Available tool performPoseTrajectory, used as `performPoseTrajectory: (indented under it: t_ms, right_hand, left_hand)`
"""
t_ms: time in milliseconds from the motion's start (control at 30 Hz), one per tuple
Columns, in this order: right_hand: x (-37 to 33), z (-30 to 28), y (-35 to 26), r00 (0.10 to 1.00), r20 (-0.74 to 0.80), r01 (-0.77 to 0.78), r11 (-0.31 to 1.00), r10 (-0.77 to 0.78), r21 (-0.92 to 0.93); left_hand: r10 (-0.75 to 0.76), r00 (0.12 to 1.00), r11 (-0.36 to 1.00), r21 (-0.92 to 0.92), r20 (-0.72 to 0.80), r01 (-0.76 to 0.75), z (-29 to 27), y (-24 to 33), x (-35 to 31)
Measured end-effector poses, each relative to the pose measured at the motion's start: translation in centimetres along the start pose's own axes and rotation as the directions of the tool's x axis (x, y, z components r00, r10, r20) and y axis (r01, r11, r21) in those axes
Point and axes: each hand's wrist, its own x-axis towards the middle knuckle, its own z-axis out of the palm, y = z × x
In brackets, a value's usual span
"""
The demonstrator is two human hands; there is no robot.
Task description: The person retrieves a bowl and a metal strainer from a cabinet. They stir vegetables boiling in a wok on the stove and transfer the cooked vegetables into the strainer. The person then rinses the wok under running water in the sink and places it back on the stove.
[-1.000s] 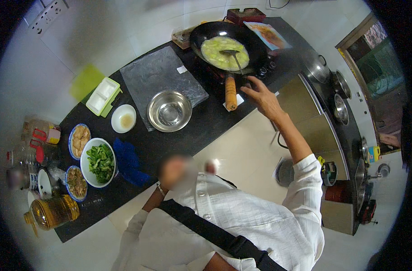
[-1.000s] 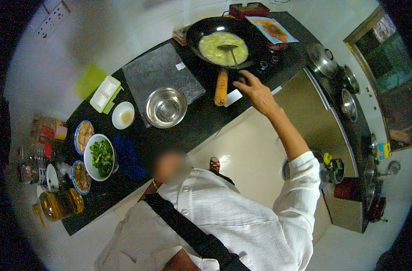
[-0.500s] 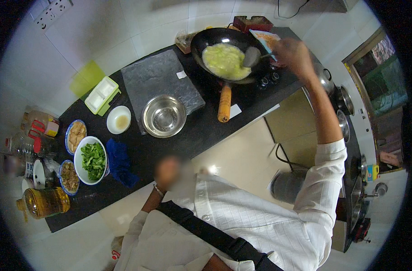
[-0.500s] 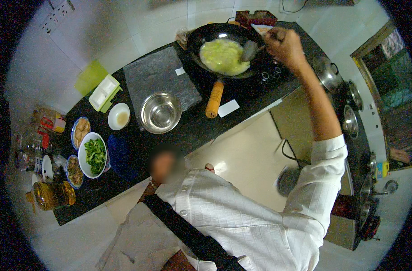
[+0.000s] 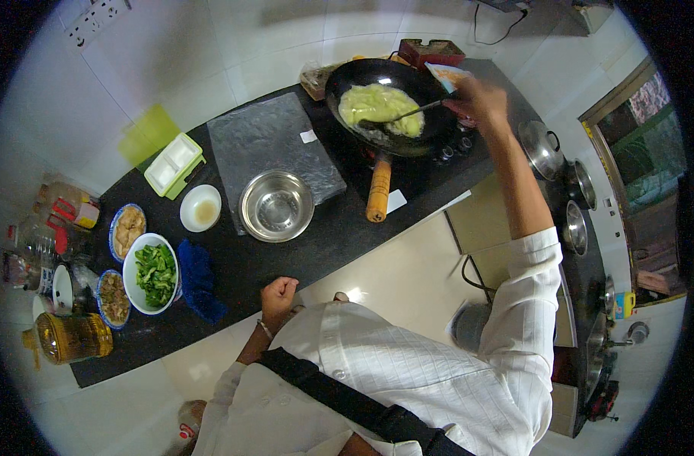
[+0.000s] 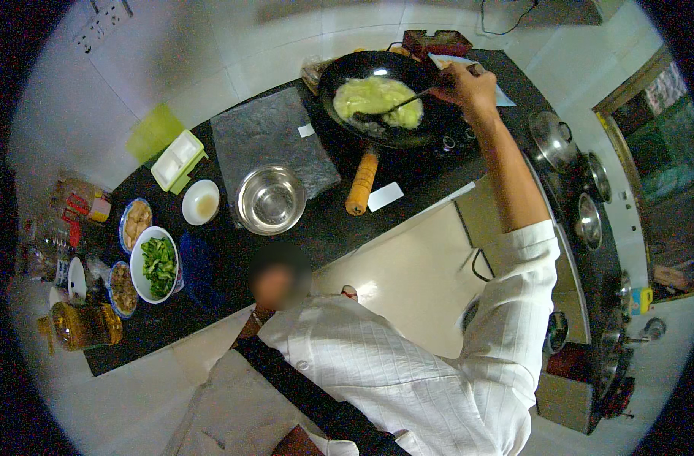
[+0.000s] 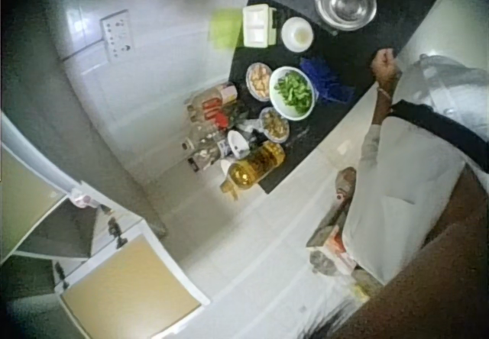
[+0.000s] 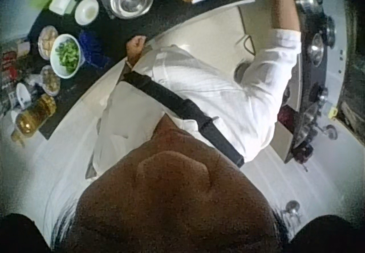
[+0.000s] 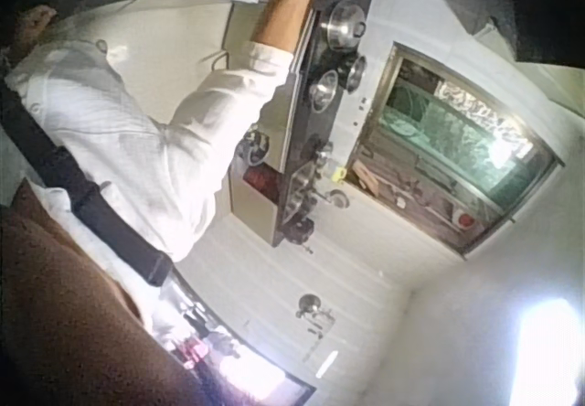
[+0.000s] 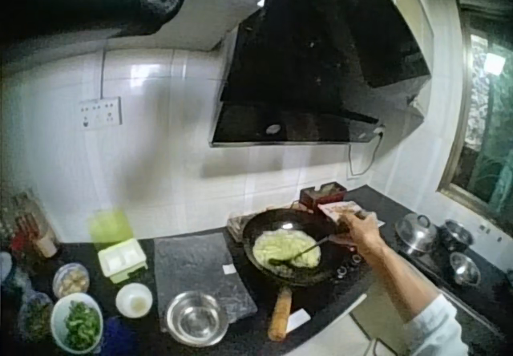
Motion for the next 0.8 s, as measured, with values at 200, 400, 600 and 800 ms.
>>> performPoseTrajectory:
  t_ms: [200,400,600,800]
  right_hand:
    - [-2.0,-2.2,-4.2,0.999,0.012,-0.044,0.972,0.048,-0.230]
    - [-4.5,-4.0,-5.0,0.998,-0.054,-0.057,0.966,0.045,-0.252]
    - [-3.1,0.6,1.3,0.996,-0.069,0.049,0.996,-0.054,-0.074]
    - [-4.3,0.7,-3.5,0.988,-0.039,0.140,0.968,-0.152,-0.207]
  left_hand:
    - [-0.114,0.987,0.981,0.171,0.116,0.093,-0.6,-0.3,0.2]
    - [0.250,0.932,0.909,0.268,0.261,-0.319,0.6,-6.1,0.8]
    - [0.400,0.864,0.782,0.377,0.307,-0.496,-0.1,-9.5,0.3]
    - [0.466,0.820,0.710,0.412,0.332,-0.571,0.2,-10.8,0.2]
